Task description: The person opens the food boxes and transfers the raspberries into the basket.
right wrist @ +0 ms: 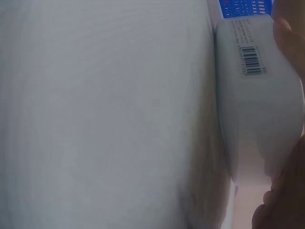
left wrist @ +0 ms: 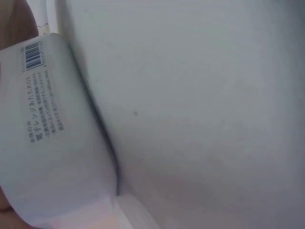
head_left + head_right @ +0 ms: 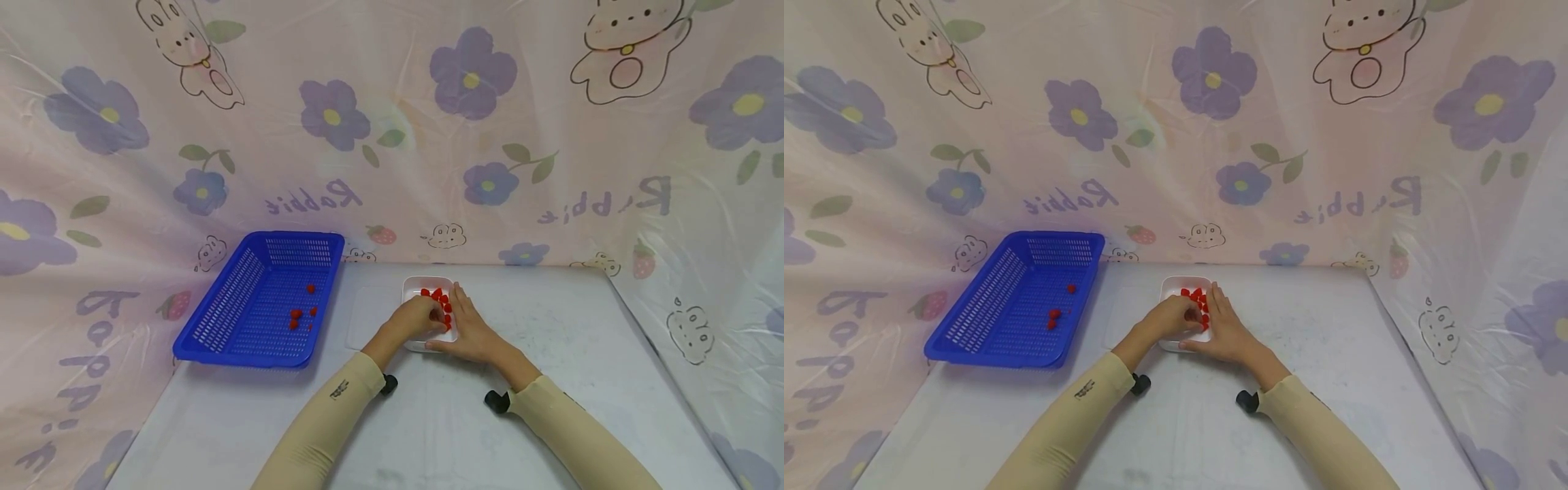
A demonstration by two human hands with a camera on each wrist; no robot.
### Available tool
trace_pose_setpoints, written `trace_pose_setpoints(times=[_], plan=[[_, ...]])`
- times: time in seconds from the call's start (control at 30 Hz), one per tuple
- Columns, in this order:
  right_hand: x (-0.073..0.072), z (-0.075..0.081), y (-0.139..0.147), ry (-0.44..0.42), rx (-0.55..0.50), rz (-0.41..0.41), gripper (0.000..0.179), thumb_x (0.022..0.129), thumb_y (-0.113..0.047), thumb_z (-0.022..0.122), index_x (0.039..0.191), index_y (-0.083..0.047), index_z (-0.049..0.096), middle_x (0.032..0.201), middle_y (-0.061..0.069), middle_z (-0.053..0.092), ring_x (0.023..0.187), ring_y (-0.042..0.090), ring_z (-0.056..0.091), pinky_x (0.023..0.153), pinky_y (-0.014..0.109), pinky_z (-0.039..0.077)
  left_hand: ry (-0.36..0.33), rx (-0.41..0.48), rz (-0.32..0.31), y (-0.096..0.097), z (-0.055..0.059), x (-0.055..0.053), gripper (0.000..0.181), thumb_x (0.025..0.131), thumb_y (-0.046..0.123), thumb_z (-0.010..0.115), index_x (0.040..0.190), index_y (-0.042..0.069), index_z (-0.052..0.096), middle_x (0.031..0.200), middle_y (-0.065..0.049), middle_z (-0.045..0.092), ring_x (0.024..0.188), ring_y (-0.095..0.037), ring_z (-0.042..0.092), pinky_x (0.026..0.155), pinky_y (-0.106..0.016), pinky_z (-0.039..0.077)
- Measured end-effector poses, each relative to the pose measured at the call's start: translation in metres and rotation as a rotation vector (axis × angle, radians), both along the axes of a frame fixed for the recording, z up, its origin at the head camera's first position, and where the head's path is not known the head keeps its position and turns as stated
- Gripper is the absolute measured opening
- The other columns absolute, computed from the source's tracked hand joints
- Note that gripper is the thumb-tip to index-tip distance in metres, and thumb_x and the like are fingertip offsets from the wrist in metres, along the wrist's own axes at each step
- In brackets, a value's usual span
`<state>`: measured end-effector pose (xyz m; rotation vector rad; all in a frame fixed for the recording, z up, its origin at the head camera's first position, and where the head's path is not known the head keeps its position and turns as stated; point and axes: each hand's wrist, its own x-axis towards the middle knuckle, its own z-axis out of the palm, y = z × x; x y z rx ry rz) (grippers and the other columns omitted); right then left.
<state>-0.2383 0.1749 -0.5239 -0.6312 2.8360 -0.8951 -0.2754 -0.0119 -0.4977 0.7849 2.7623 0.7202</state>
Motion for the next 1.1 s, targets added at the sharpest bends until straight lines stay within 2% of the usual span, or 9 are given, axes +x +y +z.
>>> trace_pose_setpoints(times=[0.23,0.5,0.73,0.93,1.1], plan=[[-0.001,-0.002,-0.001,-0.006,0.009,-0.003,0.140,0.081,-0.076,0.078,0.171,-0.002,-0.001,0.180,0.016,-0.007,0.166,0.041,0.000,0.127,0.067,0.019,-0.011,0.012,0.001,-0.003,0.003,0.002,0.011,0.095,0.013,0.085,0.104,0.009,0.081,0.097,0.002,0.077,0.091,-0.011,0.067,0.094,-0.024,0.058],[0.001,-0.002,-0.002,-0.019,0.008,-0.005,0.141,0.080,-0.079,0.077,0.172,-0.006,-0.003,0.180,0.012,-0.010,0.166,0.040,-0.001,0.127,0.066,0.020,-0.037,0.098,0.006,-0.013,0.003,-0.002,0.009,0.096,0.010,0.082,0.104,0.008,0.079,0.098,0.000,0.076,0.091,-0.011,0.067,0.092,-0.023,0.058],[0.000,0.000,-0.002,0.007,0.008,-0.003,0.140,0.083,-0.077,0.076,0.170,0.000,0.000,0.180,0.018,-0.007,0.165,0.042,0.000,0.128,0.066,0.018,-0.027,0.118,0.030,-0.026,0.013,-0.004,0.011,0.098,0.013,0.081,0.107,0.007,0.077,0.101,-0.001,0.075,0.094,-0.013,0.068,0.093,-0.027,0.059],[0.000,0.000,-0.001,-0.019,0.010,-0.023,0.141,0.081,-0.078,0.076,0.171,-0.003,-0.002,0.180,0.015,-0.008,0.164,0.046,0.002,0.126,0.070,0.020,-0.027,0.166,0.068,-0.039,0.022,-0.001,0.015,0.100,0.016,0.079,0.112,0.008,0.076,0.105,-0.002,0.075,0.100,-0.017,0.069,0.096,-0.032,0.059],[0.000,-0.001,-0.001,-0.025,0.035,-0.027,0.142,0.081,-0.080,0.075,0.171,-0.005,-0.004,0.180,0.013,-0.010,0.166,0.041,0.001,0.128,0.066,0.019,-0.011,0.206,0.111,-0.051,0.027,0.004,0.018,0.100,0.015,0.078,0.115,0.006,0.075,0.107,-0.003,0.075,0.102,-0.020,0.070,0.098,-0.035,0.060]])
